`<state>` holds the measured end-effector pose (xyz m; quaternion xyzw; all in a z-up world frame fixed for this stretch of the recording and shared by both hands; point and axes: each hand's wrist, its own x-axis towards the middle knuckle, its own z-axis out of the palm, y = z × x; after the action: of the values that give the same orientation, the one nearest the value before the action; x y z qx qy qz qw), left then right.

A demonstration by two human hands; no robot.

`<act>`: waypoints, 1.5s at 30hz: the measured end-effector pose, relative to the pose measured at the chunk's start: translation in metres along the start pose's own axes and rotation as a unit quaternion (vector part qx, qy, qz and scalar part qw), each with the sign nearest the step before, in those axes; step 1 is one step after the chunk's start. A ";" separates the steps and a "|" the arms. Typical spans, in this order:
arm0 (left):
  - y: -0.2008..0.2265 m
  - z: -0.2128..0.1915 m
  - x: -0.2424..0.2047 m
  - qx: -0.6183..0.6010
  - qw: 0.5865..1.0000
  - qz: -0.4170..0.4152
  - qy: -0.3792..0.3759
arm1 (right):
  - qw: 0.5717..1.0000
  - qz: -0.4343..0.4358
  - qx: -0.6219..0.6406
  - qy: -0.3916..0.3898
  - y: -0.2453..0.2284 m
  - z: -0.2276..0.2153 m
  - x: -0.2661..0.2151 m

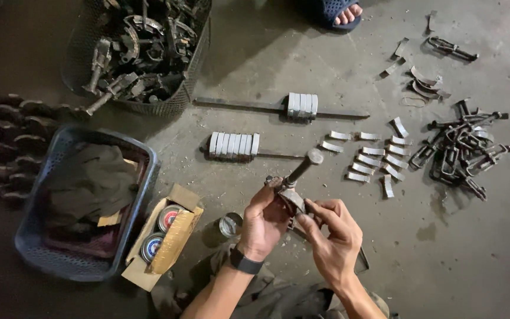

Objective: The person sits on the floor and assembles small metal components. They pick up a metal bracket and a curved metal piece, then use a hammer to tap the parts together. The person repeats this process with several other components, occasionally wiping the parts with a cloth.

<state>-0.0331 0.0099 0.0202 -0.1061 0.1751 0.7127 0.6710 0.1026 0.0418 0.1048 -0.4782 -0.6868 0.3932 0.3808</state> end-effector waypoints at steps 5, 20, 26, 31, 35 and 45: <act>0.006 0.000 -0.005 0.012 1.000 0.011 0.006 | 0.997 0.043 0.057 0.017 0.023 -0.012 -0.008; 0.019 -0.038 -0.007 0.056 0.997 0.038 0.030 | 0.915 0.073 -0.341 0.205 0.320 -0.258 0.065; 0.051 -0.152 0.016 0.075 0.997 -0.027 -0.020 | 0.899 -0.021 -0.403 0.168 0.338 -0.286 0.167; 0.072 -0.276 0.033 0.014 0.994 -0.074 -0.084 | 0.872 -0.024 -0.487 0.036 0.369 -0.286 0.162; 0.073 -0.314 0.036 -0.014 0.995 -0.047 -0.082 | 0.857 0.022 -0.515 -0.007 0.361 -0.303 0.127; 0.087 -0.390 0.057 -0.050 0.973 -0.075 -0.213 | 0.882 0.124 -0.433 0.135 0.409 -0.233 0.237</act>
<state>-0.1569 -0.0940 -0.3501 0.0019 -0.0159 0.6746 0.7380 0.3985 0.4055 -0.1371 -0.7255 -0.6655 0.0321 0.1725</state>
